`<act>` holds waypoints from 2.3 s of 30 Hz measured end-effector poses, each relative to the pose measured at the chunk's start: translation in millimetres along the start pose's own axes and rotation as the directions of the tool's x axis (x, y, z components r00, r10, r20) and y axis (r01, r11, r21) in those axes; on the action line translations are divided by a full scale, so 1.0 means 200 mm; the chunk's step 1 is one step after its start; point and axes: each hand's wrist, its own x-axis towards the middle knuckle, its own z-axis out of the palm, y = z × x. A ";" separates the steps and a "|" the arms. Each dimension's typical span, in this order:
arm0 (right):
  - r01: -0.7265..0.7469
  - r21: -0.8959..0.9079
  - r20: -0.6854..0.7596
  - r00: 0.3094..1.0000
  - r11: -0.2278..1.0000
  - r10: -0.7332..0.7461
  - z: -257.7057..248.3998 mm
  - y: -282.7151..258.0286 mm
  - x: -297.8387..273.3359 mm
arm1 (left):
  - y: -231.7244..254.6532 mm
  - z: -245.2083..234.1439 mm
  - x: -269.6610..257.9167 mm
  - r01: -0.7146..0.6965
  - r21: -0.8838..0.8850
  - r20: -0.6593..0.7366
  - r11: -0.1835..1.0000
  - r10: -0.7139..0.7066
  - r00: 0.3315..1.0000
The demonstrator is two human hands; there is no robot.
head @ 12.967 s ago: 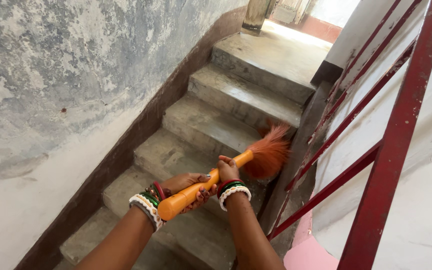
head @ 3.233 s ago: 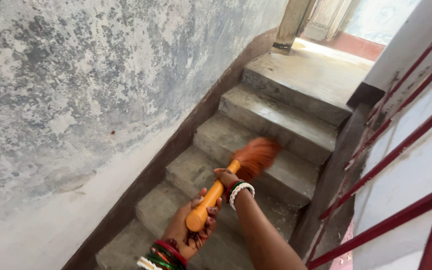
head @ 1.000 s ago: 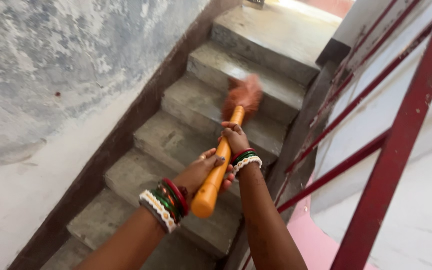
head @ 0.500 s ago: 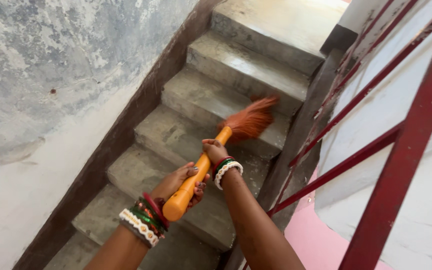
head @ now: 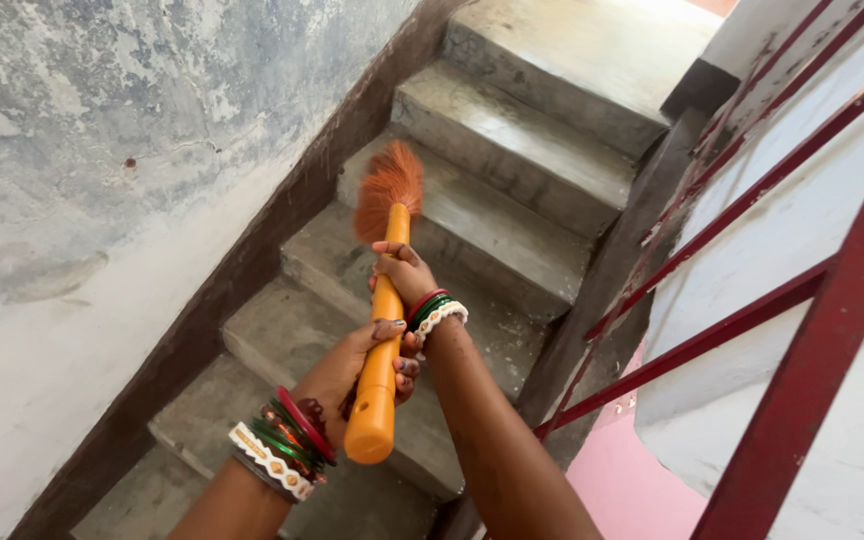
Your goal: The person sweeps concrete stairs using a broom with an orange handle, cleaning the steps one by one.
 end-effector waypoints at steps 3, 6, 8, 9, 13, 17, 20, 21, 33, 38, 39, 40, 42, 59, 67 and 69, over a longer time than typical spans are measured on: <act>0.070 0.027 -0.048 0.997 0.997 -0.068 -0.05 0.00 -0.07 | 0.01 0.06 -0.07 0.073 0.067 -0.044 0.995 -0.070 0.997; 0.169 0.053 -0.164 0.974 0.984 -0.158 -0.13 0.13 -0.10 | -0.02 0.00 -0.08 0.157 0.204 -0.084 0.966 -0.142 0.986; 0.218 0.063 -0.249 0.948 0.974 -0.196 -0.18 0.26 -0.14 | -0.02 -0.08 -0.07 0.211 0.186 -0.004 0.959 -0.214 0.977; 0.221 0.042 -0.338 0.921 0.974 -0.195 -0.18 0.31 -0.16 | -0.01 -0.12 -0.07 0.263 0.178 0.077 0.948 -0.279 0.957; 0.107 0.116 -0.501 0.865 0.987 -0.035 -0.15 0.45 -0.31 | 0.02 -0.24 -0.14 0.473 -0.021 0.155 0.881 -0.465 0.872; 0.044 0.165 -0.473 0.880 0.985 0.040 -0.05 0.57 -0.41 | -0.04 -0.36 -0.25 0.347 0.004 0.085 0.938 -0.346 0.934; -0.020 0.134 -0.429 0.900 0.991 0.076 0.03 0.66 -0.42 | -0.09 -0.46 -0.31 0.302 -0.044 0.083 0.952 -0.298 0.951; -0.014 0.109 -0.387 0.921 0.994 0.055 0.07 0.68 -0.40 | -0.10 -0.48 -0.32 0.240 -0.078 0.022 0.968 -0.239 0.971; 0.120 0.078 0.016 0.992 0.990 -0.122 0.36 0.46 -0.37 | -0.10 -0.35 -0.50 -0.074 0.161 -0.106 0.984 0.092 0.990; 0.224 0.033 -0.048 0.974 0.974 -0.223 0.29 0.35 -0.39 | -0.08 -0.25 -0.50 -0.049 0.194 -0.034 0.980 0.057 0.998; 0.253 0.034 -0.100 0.964 0.967 -0.248 0.25 0.33 -0.40 | -0.07 -0.23 -0.48 -0.010 0.197 -0.029 0.980 0.016 0.999; 0.281 0.034 -0.152 0.950 0.959 -0.273 0.22 0.31 -0.42 | -0.06 -0.22 -0.47 -0.006 0.198 -0.026 0.980 0.012 1.000; 0.283 0.052 -0.233 0.936 0.958 -0.264 0.15 0.28 -0.46 | -0.05 -0.21 -0.42 0.068 0.180 0.116 0.981 -0.090 0.989; -0.004 0.026 -0.246 0.969 1.000 0.010 -0.12 0.49 -0.43 | -0.27 -0.40 -0.17 0.183 0.030 0.087 0.983 -0.185 0.979; -0.004 0.020 0.133 0.991 1.000 0.001 0.08 0.44 -0.22 | -0.23 -0.26 -0.22 -0.078 0.008 -0.104 0.997 0.079 0.991; 0.015 0.058 0.134 0.991 0.998 -0.022 0.15 0.39 -0.21 | -0.17 -0.21 -0.26 -0.087 0.014 -0.058 0.996 0.088 0.994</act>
